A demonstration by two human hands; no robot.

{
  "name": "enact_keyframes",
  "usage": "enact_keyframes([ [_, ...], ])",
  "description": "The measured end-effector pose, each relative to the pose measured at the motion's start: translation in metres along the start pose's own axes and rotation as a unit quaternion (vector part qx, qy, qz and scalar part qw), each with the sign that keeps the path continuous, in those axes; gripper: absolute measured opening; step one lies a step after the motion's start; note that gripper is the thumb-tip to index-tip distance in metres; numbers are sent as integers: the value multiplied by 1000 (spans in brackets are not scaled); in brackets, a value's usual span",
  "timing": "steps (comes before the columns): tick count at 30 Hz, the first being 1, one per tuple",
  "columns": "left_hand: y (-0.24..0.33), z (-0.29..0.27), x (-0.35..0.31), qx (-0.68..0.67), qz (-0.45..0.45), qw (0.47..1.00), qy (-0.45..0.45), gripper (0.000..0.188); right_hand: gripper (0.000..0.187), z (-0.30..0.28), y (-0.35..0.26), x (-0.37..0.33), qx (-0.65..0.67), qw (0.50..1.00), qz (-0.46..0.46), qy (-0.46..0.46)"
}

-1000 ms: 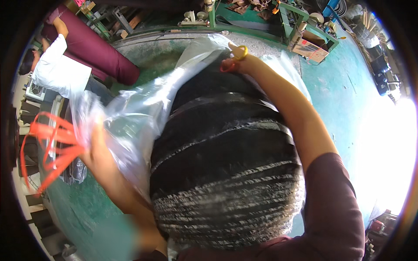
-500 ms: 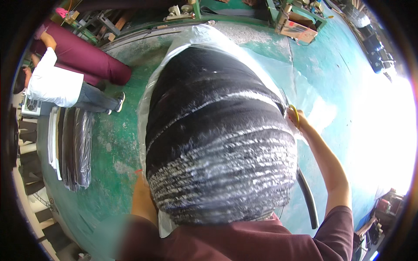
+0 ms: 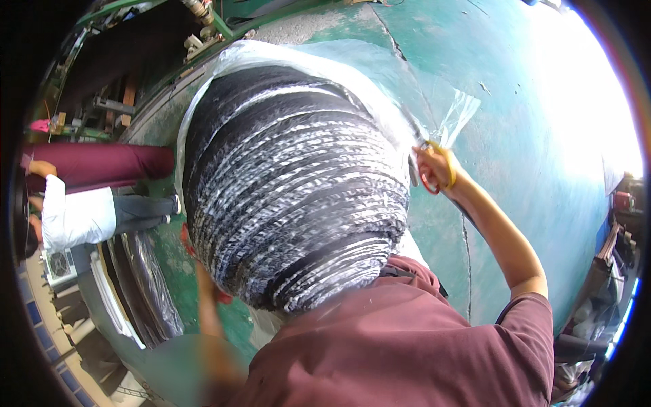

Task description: The person uses yellow-handled scissors to cut red straps and a white plastic wrap from a large cylindrical roll of black material. After removing the straps and plastic, the person places the scissors on a nearby machine and begins to untangle the red straps.

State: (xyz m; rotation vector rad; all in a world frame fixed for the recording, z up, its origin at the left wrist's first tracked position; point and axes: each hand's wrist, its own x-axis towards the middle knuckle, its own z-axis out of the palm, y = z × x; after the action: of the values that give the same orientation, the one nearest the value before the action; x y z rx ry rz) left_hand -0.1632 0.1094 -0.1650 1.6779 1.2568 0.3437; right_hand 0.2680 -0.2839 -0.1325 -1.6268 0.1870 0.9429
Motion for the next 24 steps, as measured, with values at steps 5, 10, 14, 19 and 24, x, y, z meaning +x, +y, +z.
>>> enact_keyframes([
  [5, -82, 62, -31, 91, -114, 988, -49, 33, 25, 7, 106, 69, -69, 997, -34, 12],
  [10, -117, 89, -8, 232, -146, 958, -81, 32, 37, 44, 134, 115, 112, 991, -56, -41],
  [14, -125, 93, 16, 311, -150, 934, -96, 32, 45, 56, 154, 139, 305, 947, 39, -96],
  [19, -104, 46, 41, 389, -146, 903, -107, 32, 34, 67, 215, 173, 340, 940, 35, -14],
  [24, 37, -41, 104, 427, -49, 903, 3, 32, 16, 52, 149, 113, 40, 997, -41, 51],
])
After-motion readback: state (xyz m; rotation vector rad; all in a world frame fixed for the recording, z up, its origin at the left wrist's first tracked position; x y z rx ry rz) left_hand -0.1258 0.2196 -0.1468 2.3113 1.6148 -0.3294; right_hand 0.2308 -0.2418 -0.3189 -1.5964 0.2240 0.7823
